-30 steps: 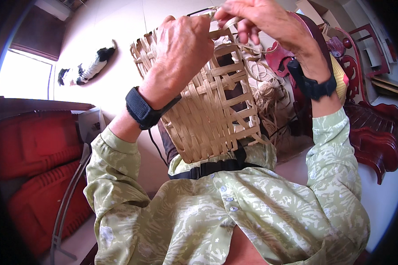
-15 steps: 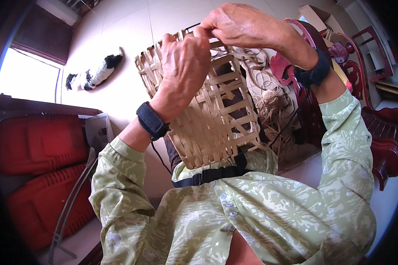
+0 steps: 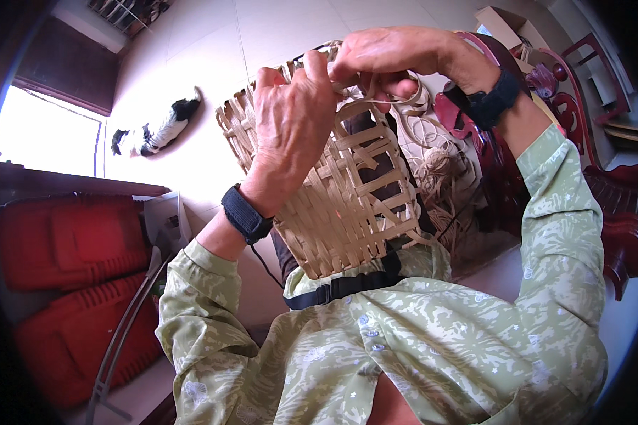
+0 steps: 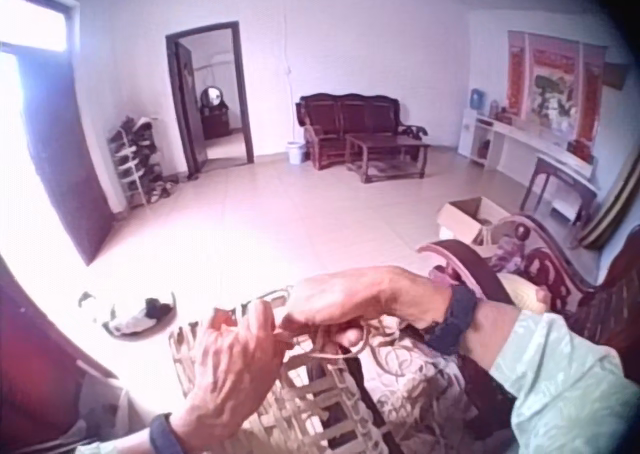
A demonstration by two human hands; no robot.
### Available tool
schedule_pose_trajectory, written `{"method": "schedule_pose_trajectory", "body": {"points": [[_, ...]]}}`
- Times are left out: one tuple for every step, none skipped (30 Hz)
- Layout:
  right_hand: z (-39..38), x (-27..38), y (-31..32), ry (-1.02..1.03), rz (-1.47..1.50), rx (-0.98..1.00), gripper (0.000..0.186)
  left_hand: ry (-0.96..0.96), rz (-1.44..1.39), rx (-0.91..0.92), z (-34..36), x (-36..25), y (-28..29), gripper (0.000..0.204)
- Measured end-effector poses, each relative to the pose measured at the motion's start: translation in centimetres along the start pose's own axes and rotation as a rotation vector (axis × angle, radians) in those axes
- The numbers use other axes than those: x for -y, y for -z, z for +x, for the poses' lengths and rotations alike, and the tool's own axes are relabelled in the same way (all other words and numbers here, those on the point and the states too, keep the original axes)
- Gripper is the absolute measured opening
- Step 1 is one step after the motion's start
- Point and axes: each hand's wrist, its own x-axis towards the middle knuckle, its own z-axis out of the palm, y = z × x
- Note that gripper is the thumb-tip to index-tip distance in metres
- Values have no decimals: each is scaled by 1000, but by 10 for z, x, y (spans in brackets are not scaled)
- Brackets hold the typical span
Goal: The person weaves a basket by threading thin, light-colored strips through a pre-existing woven base and along the sides.
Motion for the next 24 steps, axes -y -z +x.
{"method": "schedule_pose_trajectory", "body": {"points": [[3, 2, 3, -67, 0, 61, 29, -4, 17, 2, 0, -2, 3, 19], [2, 1, 1, -89, 28, 23, 29, -8, 33, 4, 0, -2, 6, 21], [1, 1, -5, -112, 56, -15, 29, 11, 40, 30, 0, -2, 7, 21], [-3, 2, -10, -138, 79, -59, 29, 28, 42, 49, 1, -2, 8, 21], [-4, 1, -14, -109, 106, -100, 30, 45, 44, 68, 2, -1, 9, 22], [-9, 1, -17, -97, 124, -111, 30, 50, -96, 93, 2, 2, 14, 23], [-15, 1, -19, -84, 139, -121, 31, 56, -235, 114, 1, 8, 23, 24], [-21, 1, -22, -76, 157, -137, 31, 55, -380, 139, 2, 18, 31, 25], [-29, 6, -24, -131, 127, -161, 33, 91, -520, 117, 9, 32, 40, 29], [-34, 6, -28, -120, 151, -172, 33, 131, -652, 100, 14, 47, 52, 32], [-38, 4, -28, -111, 172, -180, 34, 132, -542, 17, 21, 60, 59, 37], [-41, 4, -29, -102, 194, -189, 34, 131, -426, -31, 26, 68, 57, 36], [-45, 13, -29, -130, 207, -157, 30, 96, -444, -6, 25, 82, 47, 37], [-45, 13, -28, -129, 239, -164, 30, 51, -470, 20, 26, 93, 28, 39], [-44, 11, -28, -125, 274, -163, 31, 113, -592, 114, 28, 96, 16, 41], [-45, 9, -28, -129, 312, -172, 31, 130, -757, 244, 34, 93, 10, 42], [-44, 8, -25, -170, 298, -164, 32, 208, -734, 372, 35, 88, 7, 41], [-41, 7, -22, -190, 313, -150, 32, 285, -707, 500, 36, 81, 5, 41], [-38, 8, -19, -213, 330, -139, 32, 182, -691, 383, 30, 76, -1, 35], [-36, 6, -18, -238, 350, -130, 32, 217, -722, 359, 29, 67, 3, 33], [-37, 5, -16, -223, 318, -129, 28, 252, -752, 335, 28, 58, 10, 32], [-39, 10, -17, -205, 296, -132, 27, 296, -775, 310, 26, 52, 15, 30], [-41, 18, -18, -187, 275, -133, 26, 284, -746, 261, 24, 49, 15, 26], [-42, 22, -19, -168, 253, -132, 26, 269, -707, 229, 22, 47, 16, 25]]}}
